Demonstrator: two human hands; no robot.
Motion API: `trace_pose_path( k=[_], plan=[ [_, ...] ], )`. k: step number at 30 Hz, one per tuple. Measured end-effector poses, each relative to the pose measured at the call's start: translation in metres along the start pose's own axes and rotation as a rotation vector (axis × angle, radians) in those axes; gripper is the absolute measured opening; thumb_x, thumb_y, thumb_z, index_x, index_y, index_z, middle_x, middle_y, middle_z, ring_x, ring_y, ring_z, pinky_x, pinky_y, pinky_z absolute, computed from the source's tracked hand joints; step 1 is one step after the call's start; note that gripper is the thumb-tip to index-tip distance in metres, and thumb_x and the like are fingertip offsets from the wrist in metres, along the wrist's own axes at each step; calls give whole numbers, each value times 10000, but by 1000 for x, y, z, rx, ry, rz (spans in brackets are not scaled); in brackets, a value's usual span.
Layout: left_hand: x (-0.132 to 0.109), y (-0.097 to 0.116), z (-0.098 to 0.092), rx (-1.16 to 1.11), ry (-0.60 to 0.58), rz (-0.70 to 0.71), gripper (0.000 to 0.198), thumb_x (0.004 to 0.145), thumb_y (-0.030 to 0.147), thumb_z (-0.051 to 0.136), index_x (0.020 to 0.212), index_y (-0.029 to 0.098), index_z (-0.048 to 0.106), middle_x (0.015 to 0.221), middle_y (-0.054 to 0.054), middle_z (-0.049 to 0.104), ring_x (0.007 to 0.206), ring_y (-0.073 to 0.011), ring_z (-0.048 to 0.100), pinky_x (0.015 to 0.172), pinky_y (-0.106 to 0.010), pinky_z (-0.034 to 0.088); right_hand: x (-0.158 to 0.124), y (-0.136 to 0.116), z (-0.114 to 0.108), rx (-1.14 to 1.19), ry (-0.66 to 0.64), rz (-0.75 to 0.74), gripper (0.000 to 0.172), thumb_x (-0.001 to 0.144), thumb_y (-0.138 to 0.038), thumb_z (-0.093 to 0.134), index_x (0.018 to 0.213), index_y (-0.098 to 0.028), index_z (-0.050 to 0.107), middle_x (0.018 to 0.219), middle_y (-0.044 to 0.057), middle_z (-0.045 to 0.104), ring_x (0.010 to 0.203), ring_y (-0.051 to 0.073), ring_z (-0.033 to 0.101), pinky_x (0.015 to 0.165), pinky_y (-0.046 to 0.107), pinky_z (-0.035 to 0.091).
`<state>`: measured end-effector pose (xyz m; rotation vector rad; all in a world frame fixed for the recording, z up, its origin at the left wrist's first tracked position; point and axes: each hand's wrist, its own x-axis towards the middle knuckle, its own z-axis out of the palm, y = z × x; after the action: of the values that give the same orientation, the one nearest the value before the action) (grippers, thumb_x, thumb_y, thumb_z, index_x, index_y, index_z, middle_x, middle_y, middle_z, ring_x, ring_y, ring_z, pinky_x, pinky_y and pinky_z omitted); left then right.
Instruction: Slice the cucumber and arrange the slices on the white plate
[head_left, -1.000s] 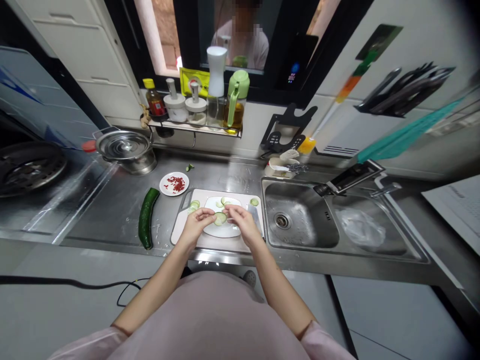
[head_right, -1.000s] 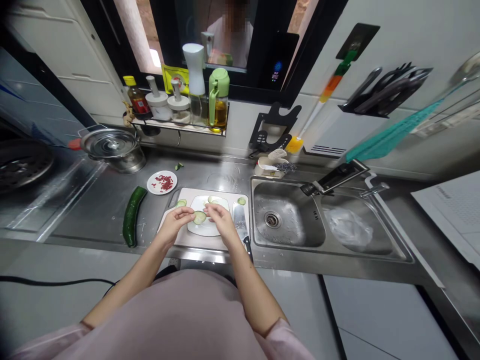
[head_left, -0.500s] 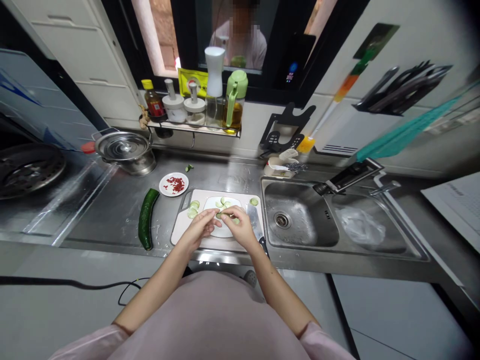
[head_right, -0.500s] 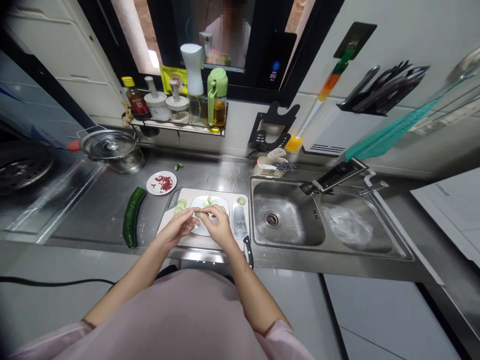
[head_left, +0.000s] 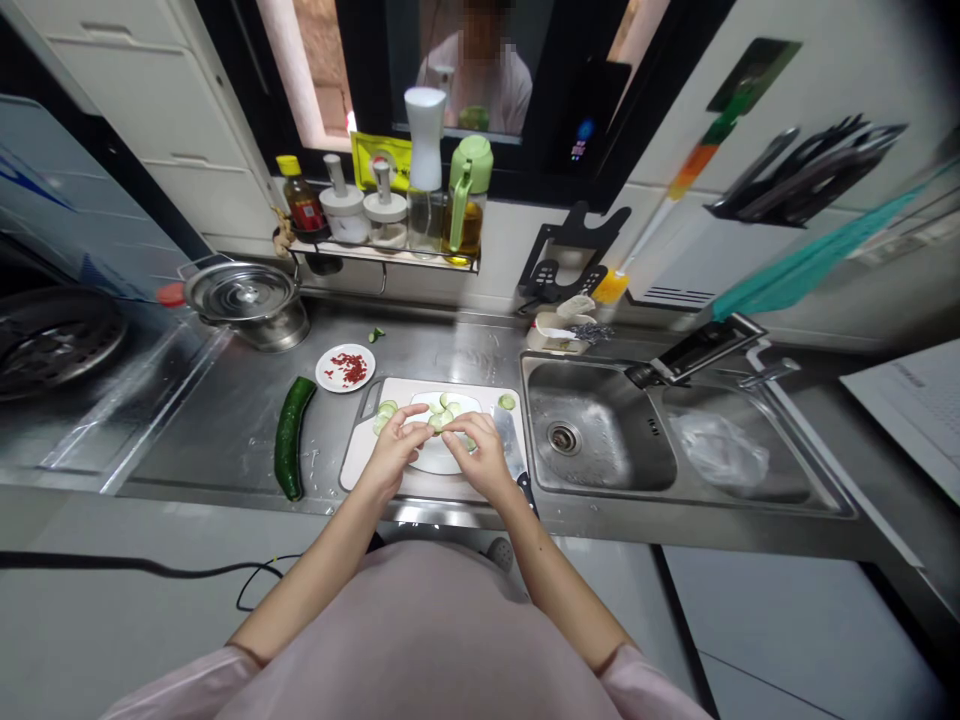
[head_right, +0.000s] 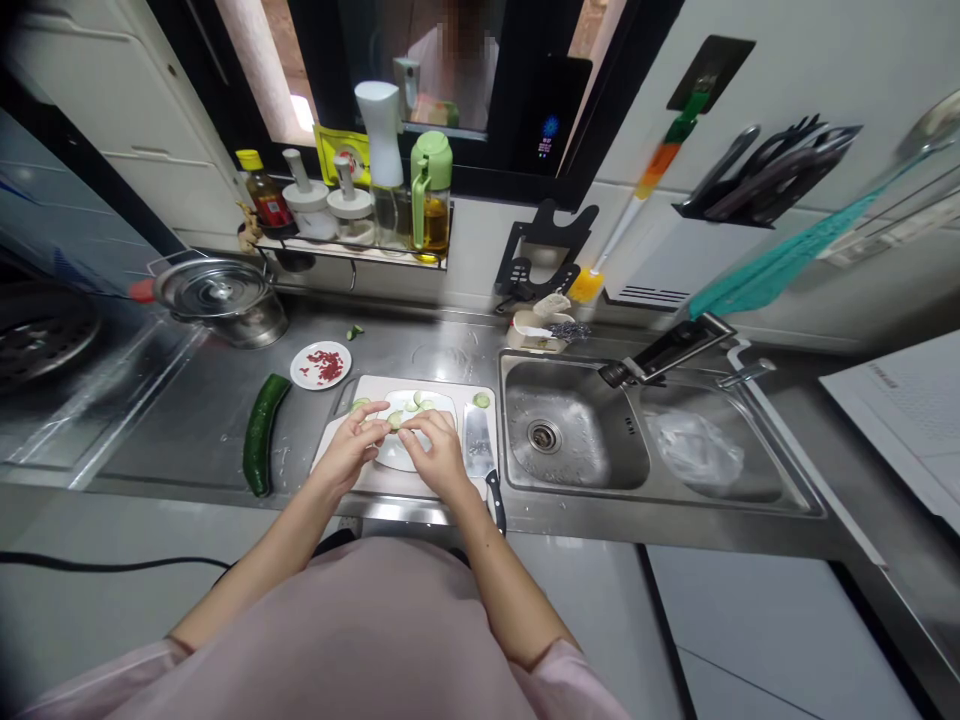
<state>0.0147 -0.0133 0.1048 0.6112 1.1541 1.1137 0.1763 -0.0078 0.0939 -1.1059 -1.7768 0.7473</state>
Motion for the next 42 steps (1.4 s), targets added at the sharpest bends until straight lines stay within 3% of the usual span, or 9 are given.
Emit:
trace_pose_path(
  k=[8,19,30,42],
  plan=[
    [0,1,2,55,23,130,579,575,342,802,1094,200,589,668,60,557,506,-40,376,477,-179,234,2,1,5,72,2,90,197,873,-392,586,778,-237,661,839,49,652,887,215,567,815,362,420],
    [2,-4,5,62,15,230,547,609,319,795,1114,184,633,695,47,574,583,-62,465,600,-208,365,3,3,6,172,12,174,235,837,-408,601,691,-226,629,769,44,636,834,196,570,692,304,431],
    [18,-18,5,23,19,136,540,567,333,798,1062,160,673,674,46,554,514,-43,417,488,-194,278,7,18,4,293,-51,403,298,762,-480,651,680,-195,621,665,7,615,658,150,552,600,262,434],
    [28,-34,13,9,44,128,472,541,322,793,922,186,550,657,65,552,530,-53,458,488,-177,261,5,34,-2,361,-48,482,296,719,-466,685,644,-191,605,579,-29,560,555,110,490,553,238,410]
  ],
)
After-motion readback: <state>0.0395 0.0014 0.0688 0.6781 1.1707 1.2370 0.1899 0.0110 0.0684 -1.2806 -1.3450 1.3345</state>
